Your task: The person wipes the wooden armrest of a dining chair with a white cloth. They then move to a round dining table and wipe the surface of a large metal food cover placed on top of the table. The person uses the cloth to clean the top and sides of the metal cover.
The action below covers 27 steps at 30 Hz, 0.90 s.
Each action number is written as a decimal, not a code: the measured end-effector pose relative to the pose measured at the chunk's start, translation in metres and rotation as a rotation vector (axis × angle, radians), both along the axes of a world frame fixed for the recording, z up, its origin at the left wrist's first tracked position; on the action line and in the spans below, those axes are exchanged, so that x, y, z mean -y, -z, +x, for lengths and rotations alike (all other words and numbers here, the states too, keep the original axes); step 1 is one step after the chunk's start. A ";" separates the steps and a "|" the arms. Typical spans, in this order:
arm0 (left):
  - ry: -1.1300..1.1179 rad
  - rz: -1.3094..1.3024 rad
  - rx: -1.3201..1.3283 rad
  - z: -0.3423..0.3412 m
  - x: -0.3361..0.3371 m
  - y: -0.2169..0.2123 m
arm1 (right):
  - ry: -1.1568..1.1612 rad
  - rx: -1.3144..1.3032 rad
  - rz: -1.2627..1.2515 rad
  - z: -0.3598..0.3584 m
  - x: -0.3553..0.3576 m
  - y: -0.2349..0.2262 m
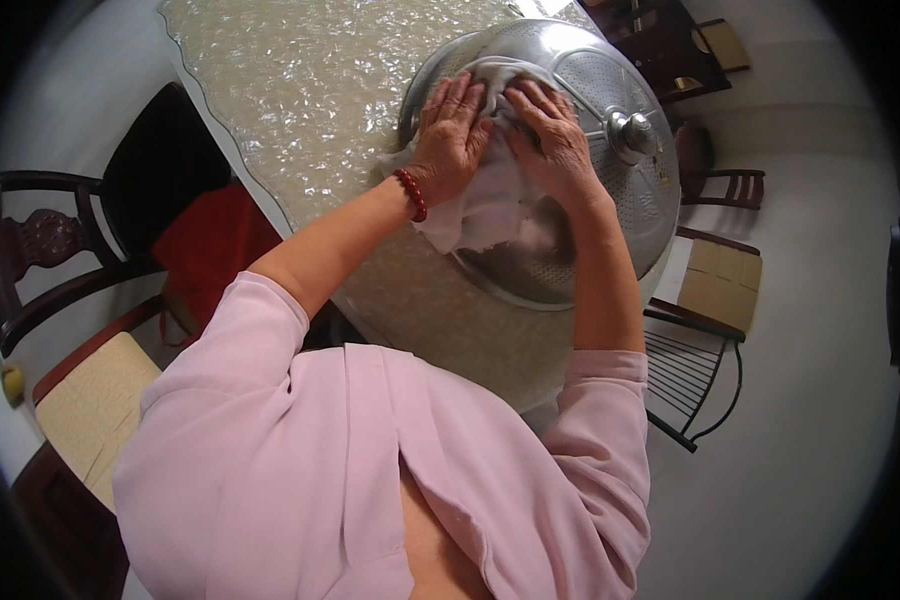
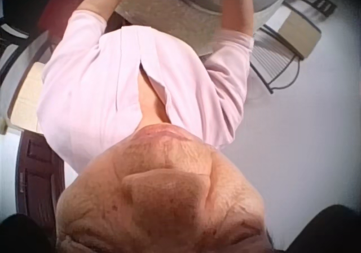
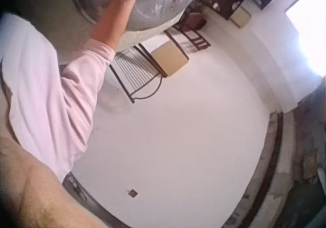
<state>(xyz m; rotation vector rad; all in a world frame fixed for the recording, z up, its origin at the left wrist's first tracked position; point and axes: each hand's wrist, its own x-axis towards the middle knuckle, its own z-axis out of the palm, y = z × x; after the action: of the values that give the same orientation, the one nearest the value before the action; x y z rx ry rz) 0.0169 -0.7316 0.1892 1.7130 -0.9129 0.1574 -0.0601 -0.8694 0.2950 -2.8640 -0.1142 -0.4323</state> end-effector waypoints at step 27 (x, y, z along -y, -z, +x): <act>-0.222 -0.093 -0.286 -0.046 0.017 0.022 | -0.159 -0.114 -0.321 0.023 0.015 -0.002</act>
<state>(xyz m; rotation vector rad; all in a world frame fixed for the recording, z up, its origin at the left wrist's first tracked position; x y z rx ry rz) -0.0295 -0.7489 0.1675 1.6940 -0.4976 0.0962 -0.0367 -0.8849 0.2974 -3.1514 -0.4238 -0.2357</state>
